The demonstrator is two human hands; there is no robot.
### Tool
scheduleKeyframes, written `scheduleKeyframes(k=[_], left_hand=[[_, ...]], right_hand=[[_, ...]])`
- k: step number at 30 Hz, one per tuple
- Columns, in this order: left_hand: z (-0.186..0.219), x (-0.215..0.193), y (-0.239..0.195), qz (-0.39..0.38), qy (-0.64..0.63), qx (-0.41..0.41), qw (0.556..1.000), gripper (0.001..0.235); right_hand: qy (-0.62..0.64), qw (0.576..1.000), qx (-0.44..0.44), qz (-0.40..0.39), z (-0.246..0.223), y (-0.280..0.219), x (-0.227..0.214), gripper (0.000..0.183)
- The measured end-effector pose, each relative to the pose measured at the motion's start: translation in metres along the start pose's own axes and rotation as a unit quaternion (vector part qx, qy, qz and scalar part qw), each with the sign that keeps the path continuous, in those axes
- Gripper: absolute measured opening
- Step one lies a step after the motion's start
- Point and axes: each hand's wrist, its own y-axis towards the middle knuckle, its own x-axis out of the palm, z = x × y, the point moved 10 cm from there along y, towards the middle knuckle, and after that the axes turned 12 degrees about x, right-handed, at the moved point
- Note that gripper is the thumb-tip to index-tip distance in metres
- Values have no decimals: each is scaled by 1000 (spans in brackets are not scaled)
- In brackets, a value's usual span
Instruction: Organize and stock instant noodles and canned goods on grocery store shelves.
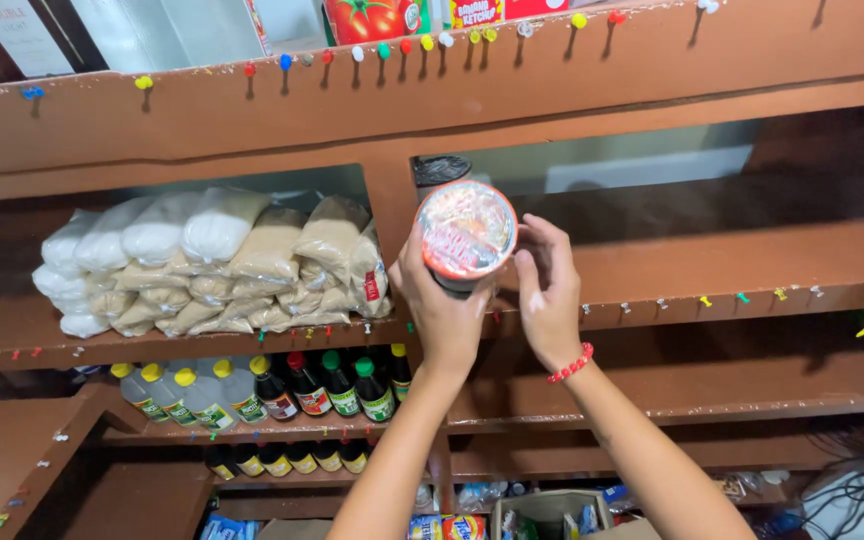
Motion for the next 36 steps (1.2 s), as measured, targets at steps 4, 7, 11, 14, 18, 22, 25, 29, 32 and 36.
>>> scheduleKeyframes(k=[4, 7, 11, 14, 18, 22, 25, 29, 32, 36], left_hand=[[-3, 11, 0, 24, -37, 35, 998, 102], [-6, 13, -10, 17, -51, 43, 998, 90], [-19, 21, -26, -21, -49, 35, 998, 64], [-15, 18, -31, -40, -47, 45, 997, 56], [-11, 13, -35, -45, -46, 52, 997, 53], [-17, 6, -45, -54, -51, 30, 997, 54], [-19, -4, -56, -74, -72, 10, 995, 54], [-19, -41, -90, -62, -59, 16, 996, 50], [-44, -78, -136, -54, -45, -41, 997, 45], [-82, -148, -211, -56, -4, -163, 985, 35]], right_hand=[[-55, 998, 13, -1, -6, -16, 5, 37], [-61, 996, 59, -13, 9, -21, 10, 40], [-76, 996, 19, -38, 7, -26, 18, 42], [-113, 992, 0, -46, 5, -31, 23, 42], [-181, 982, -37, -30, 4, -33, 26, 40], [-199, 979, -39, -34, 2, -43, 27, 40], [-209, 976, -51, -22, -8, -62, 30, 38], [-191, 981, -34, -5, 1, -108, 36, 24], [-179, 983, 16, -42, 19, -146, 59, 18], [-166, 972, 77, -148, 52, -201, 108, 15]])
